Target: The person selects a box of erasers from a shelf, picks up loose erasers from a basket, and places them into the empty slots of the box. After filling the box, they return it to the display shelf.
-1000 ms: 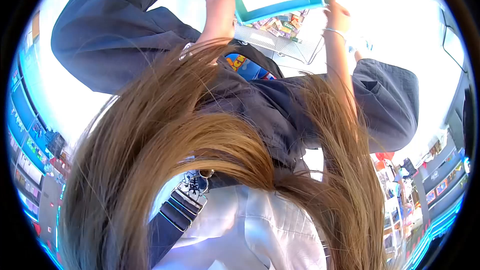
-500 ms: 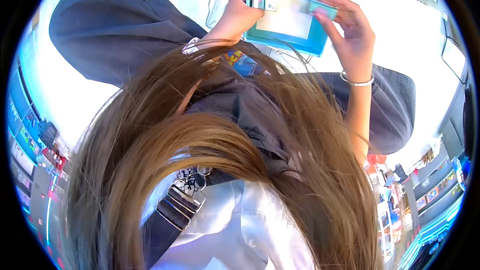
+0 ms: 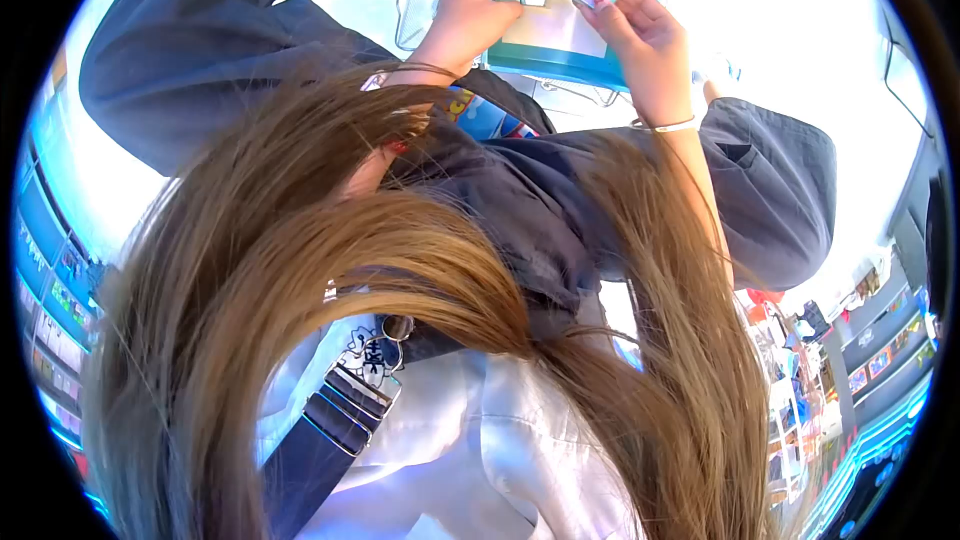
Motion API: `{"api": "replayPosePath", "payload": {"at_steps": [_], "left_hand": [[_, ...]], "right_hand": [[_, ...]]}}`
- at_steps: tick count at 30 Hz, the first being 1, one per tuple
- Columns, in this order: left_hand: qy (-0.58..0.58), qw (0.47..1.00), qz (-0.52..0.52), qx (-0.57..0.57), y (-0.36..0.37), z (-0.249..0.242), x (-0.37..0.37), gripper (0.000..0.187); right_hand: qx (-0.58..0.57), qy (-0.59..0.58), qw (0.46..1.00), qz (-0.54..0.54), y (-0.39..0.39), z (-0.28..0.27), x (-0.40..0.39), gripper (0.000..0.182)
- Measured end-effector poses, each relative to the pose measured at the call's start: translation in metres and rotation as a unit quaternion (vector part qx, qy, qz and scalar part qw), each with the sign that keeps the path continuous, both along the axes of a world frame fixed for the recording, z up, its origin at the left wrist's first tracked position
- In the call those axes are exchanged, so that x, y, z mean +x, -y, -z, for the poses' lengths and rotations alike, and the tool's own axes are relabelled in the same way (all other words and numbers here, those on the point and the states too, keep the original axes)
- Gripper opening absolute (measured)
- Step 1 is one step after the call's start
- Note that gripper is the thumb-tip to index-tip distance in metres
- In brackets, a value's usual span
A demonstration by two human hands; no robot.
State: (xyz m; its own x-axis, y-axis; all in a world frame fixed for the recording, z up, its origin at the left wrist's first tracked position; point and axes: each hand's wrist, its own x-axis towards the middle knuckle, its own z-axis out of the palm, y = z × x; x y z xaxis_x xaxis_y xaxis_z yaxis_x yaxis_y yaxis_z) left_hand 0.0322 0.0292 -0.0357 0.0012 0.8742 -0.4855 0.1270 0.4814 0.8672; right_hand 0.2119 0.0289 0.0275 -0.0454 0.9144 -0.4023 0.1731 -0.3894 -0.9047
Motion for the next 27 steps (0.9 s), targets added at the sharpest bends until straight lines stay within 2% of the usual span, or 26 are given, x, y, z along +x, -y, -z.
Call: {"api": "replayPosePath", "payload": {"at_steps": [1,2,6,10,12,13,15,16,17,19,21,23,25,27], "left_hand": [[-0.003,1.0,-0.007,0.008,-0.001,-0.006,0.002,0.038],[0.025,1.0,-0.015,-0.011,0.0,-0.023,0.006,0.029],[0.08,0.994,-0.057,-0.037,-0.001,-0.022,0.006,0.029],[0.079,0.994,-0.06,-0.044,-0.003,-0.025,0.007,0.03],[0.071,0.994,-0.068,-0.056,-0.004,-0.026,0.007,0.03],[0.074,0.993,-0.069,-0.054,-0.004,-0.026,0.006,0.031],[0.078,0.993,-0.07,-0.052,-0.004,-0.025,0.005,0.031],[0.082,0.993,-0.069,-0.048,-0.003,-0.024,0.005,0.032],[0.086,0.993,-0.068,-0.044,-0.003,-0.023,0.004,0.033],[0.078,0.994,-0.067,-0.047,-0.002,-0.022,0.004,0.033],[0.07,0.994,-0.065,-0.05,-0.001,-0.022,0.004,0.034],[0.081,0.993,-0.067,-0.051,0.0,-0.019,0.002,0.035],[0.087,0.992,-0.067,-0.065,-0.001,-0.023,0.001,0.036],[0.094,0.99,-0.066,-0.08,-0.001,-0.023,0.001,0.037]], "right_hand": [[-0.002,0.01,1.0,0.017,0.004,0.006,-0.003,0.031],[0.009,-0.004,1.0,0.029,0.006,0.009,-0.007,0.023],[-0.03,-0.062,0.997,0.045,0.01,0.016,-0.009,0.026],[0.008,-0.057,0.996,0.061,0.007,0.014,-0.015,0.021],[0.081,0.085,0.993,0.023,0.007,-0.002,-0.019,0.02],[0.081,0.085,0.993,0.022,0.007,-0.009,-0.022,0.02],[0.22,0.255,0.941,-0.036,0.007,-0.017,-0.026,0.011],[0.283,0.27,0.919,-0.051,0.007,-0.011,-0.022,0.006],[0.283,0.27,0.919,-0.051,0.007,-0.001,-0.017,0.006],[0.399,0.352,0.834,-0.148,0.006,0.014,-0.009,0.014],[0.369,0.347,0.848,-0.152,0.009,0.014,-0.011,0.011],[0.23,0.26,0.921,-0.179,0.013,0.017,-0.013,0.011],[0.253,0.262,0.915,-0.175,0.012,0.025,-0.011,0.015],[0.249,0.233,0.935,-0.101,0.011,0.026,-0.013,0.014]]}}
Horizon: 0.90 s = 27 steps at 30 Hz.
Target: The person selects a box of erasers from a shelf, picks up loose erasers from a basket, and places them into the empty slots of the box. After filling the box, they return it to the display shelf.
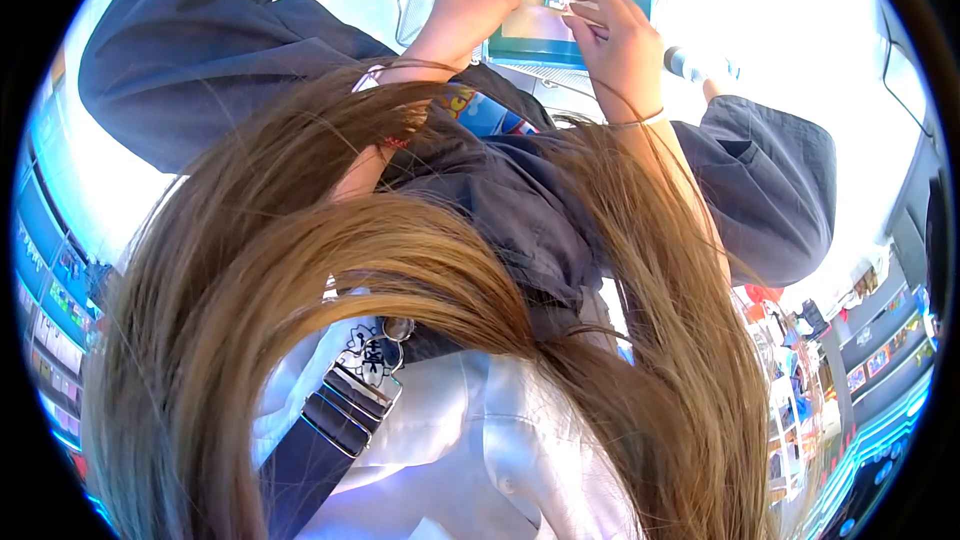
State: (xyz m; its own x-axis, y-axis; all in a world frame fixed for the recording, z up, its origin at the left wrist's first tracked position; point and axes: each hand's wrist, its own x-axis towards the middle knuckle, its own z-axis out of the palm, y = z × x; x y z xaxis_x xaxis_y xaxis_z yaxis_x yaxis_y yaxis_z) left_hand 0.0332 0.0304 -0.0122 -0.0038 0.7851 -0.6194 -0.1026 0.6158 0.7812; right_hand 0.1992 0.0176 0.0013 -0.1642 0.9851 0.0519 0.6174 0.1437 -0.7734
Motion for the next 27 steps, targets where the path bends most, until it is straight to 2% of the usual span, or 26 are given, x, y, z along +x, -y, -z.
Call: {"api": "replayPosePath", "payload": {"at_steps": [1,3,4,6,10,11,18,21,23,25,27], "left_hand": [[0.004,1.0,-0.002,0.012,0.0,0.001,0.0,0.039],[0.007,1.0,-0.004,0.023,0.001,0.003,0.0,0.04],[0.018,0.999,0.013,0.024,0.003,0.003,0.0,0.041],[0.03,0.999,0.032,0.024,0.003,0.003,0.0,0.042],[0.009,0.997,0.075,0.026,0.002,-0.005,0.002,0.042],[0.025,0.997,0.074,0.017,0.002,-0.004,0.001,0.042],[0.068,0.993,0.077,0.061,0.005,0.004,0.0,0.04],[0.086,0.992,0.087,0.03,0.005,0.004,-0.001,0.042],[0.08,0.992,0.09,0.05,0.005,0.023,0.002,0.038],[0.073,0.991,0.093,0.069,0.006,0.031,0.002,0.035],[0.071,0.993,0.091,0.022,0.005,0.023,0.001,0.034]], "right_hand": [[0.0,0.0,1.0,0.0,-0.001,-0.005,0.0,0.014],[0.014,0.138,0.99,-0.017,-0.005,-0.019,-0.001,0.037],[0.014,0.138,0.99,-0.016,-0.005,-0.018,-0.001,0.037],[-0.074,0.06,0.995,0.012,-0.004,-0.012,-0.002,0.042],[-0.041,0.028,0.998,0.023,-0.004,-0.006,0.001,0.041],[-0.014,0.055,0.998,0.012,-0.005,-0.008,0.0,0.039],[-0.033,0.06,0.998,-0.008,-0.006,-0.008,0.0,0.036],[-0.039,0.049,0.998,-0.004,-0.007,-0.01,-0.001,0.035],[0.086,0.177,0.98,-0.033,-0.008,-0.018,-0.003,0.035],[0.096,0.182,0.977,-0.061,-0.009,-0.024,-0.001,0.039],[0.108,0.189,0.972,-0.089,-0.008,-0.024,0.0,0.042]]}}
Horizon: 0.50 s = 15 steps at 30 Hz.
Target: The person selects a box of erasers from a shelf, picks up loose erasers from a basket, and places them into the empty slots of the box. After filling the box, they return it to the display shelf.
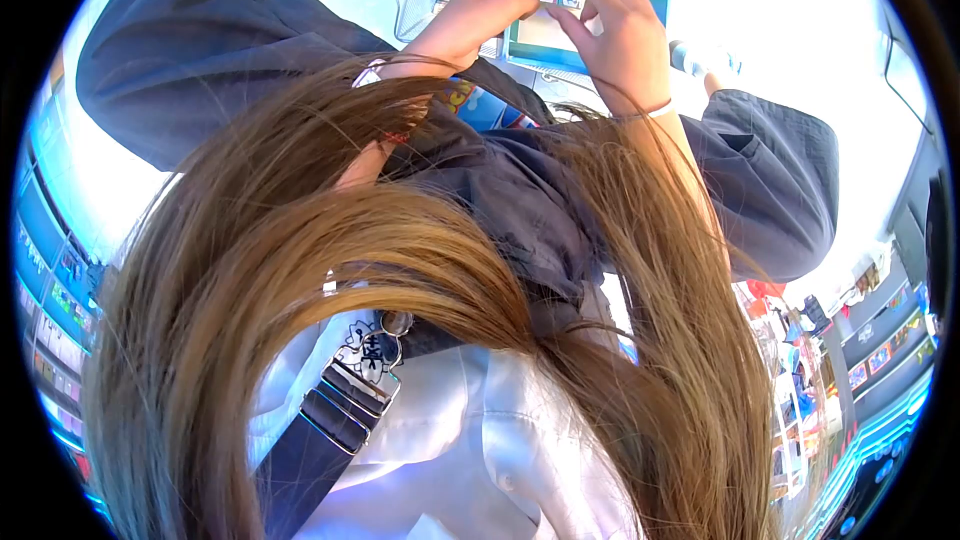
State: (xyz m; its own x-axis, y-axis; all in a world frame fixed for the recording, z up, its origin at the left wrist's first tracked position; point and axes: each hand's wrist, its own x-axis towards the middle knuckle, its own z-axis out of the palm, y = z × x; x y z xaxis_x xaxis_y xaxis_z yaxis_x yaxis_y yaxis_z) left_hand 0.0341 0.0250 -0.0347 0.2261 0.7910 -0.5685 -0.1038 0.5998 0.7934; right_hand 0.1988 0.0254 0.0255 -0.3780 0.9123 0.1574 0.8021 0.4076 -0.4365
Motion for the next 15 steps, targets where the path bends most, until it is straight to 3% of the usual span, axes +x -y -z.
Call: {"api": "replayPosePath", "payload": {"at_steps": [3,5,7,15], "left_hand": [[0.034,0.999,0.014,-0.032,-0.006,-0.036,-0.001,0.048],[0.031,0.999,0.036,0.001,-0.002,-0.02,0.001,0.043],[0.029,0.997,0.057,0.033,0.001,-0.011,0.002,0.038],[0.082,0.995,0.061,-0.017,0.005,-0.021,0.005,0.042]], "right_hand": [[-0.097,-0.017,0.995,-0.009,0.004,0.0,-0.004,0.051],[-0.186,-0.003,0.982,0.009,0.006,-0.005,-0.008,0.058],[-0.155,-0.005,0.988,-0.007,0.005,0.006,-0.003,0.056],[-0.202,-0.016,0.979,0.017,0.003,0.009,-0.002,0.054]]}}
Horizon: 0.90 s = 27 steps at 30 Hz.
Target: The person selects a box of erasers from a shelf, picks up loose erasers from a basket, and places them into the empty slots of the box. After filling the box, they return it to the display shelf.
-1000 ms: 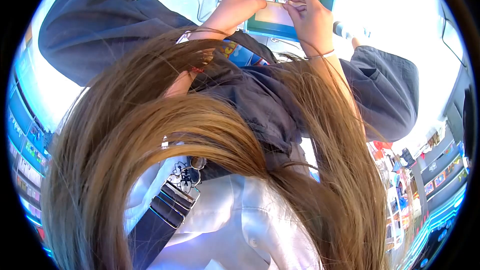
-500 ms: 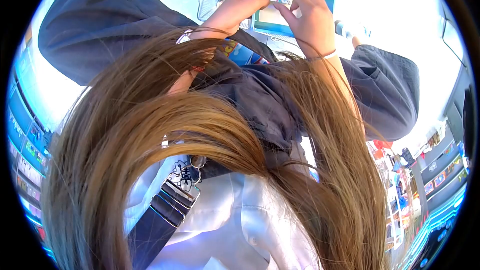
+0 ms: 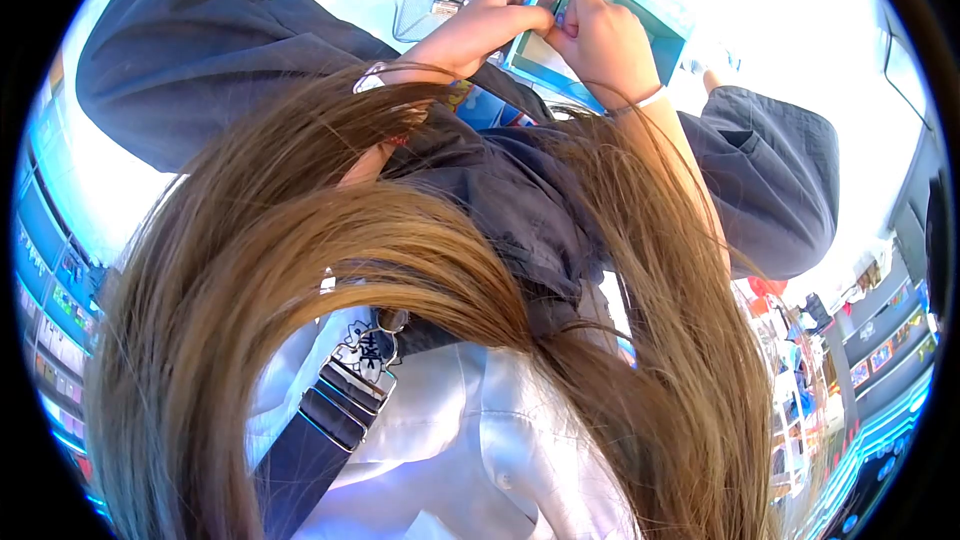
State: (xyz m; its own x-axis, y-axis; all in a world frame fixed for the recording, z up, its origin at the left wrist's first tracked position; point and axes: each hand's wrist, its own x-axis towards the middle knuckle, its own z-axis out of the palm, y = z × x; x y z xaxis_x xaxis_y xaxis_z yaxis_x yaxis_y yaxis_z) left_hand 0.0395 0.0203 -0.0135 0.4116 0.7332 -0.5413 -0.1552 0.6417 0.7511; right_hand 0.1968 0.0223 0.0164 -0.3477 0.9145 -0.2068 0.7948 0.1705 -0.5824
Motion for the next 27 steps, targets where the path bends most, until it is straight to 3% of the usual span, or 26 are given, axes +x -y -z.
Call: {"api": "replayPosePath", "payload": {"at_steps": [5,7,10,13,18,20,21,22,24,26,27], "left_hand": [[-0.019,0.999,0.0,0.035,-0.001,-0.001,0.0,0.042],[0.038,0.997,-0.059,-0.031,-0.004,-0.01,0.002,0.053],[0.062,0.997,-0.039,-0.011,-0.005,-0.013,0.0,0.055],[-0.006,0.999,0.021,0.035,-0.002,0.001,-0.001,0.043],[0.025,0.999,0.025,0.013,-0.007,-0.003,-0.005,0.044],[0.012,1.0,0.017,-0.014,-0.013,-0.011,-0.008,0.044],[0.031,0.997,-0.009,-0.063,-0.015,-0.02,-0.01,0.05],[0.05,0.992,-0.035,-0.113,-0.016,-0.025,-0.011,0.056],[0.05,0.993,-0.041,-0.101,-0.017,-0.018,-0.015,0.054],[0.141,0.979,-0.115,-0.092,-0.019,-0.019,-0.016,0.05],[0.132,0.98,-0.125,-0.078,-0.021,-0.021,-0.016,0.049]], "right_hand": [[-0.039,-0.012,0.999,-0.008,0.001,-0.007,-0.003,0.055],[0.003,-0.03,0.999,0.011,0.004,-0.008,-0.006,0.053],[0.006,-0.017,1.0,-0.002,0.003,-0.006,-0.004,0.052],[-0.034,0.031,0.999,-0.013,-0.002,-0.012,-0.002,0.053],[-0.025,0.042,0.999,-0.022,-0.002,-0.037,-0.002,0.047],[0.037,-0.058,0.997,-0.044,-0.002,-0.044,0.003,0.048],[-0.063,-0.034,0.997,-0.01,-0.005,-0.054,0.004,0.05],[-0.063,-0.034,0.997,-0.011,-0.005,-0.056,0.007,0.05],[-0.067,-0.16,0.985,0.023,-0.006,-0.058,0.018,0.051],[-0.11,-0.198,0.974,0.029,-0.009,-0.062,0.028,0.051],[-0.183,-0.324,0.926,0.065,-0.011,-0.064,0.032,0.051]]}}
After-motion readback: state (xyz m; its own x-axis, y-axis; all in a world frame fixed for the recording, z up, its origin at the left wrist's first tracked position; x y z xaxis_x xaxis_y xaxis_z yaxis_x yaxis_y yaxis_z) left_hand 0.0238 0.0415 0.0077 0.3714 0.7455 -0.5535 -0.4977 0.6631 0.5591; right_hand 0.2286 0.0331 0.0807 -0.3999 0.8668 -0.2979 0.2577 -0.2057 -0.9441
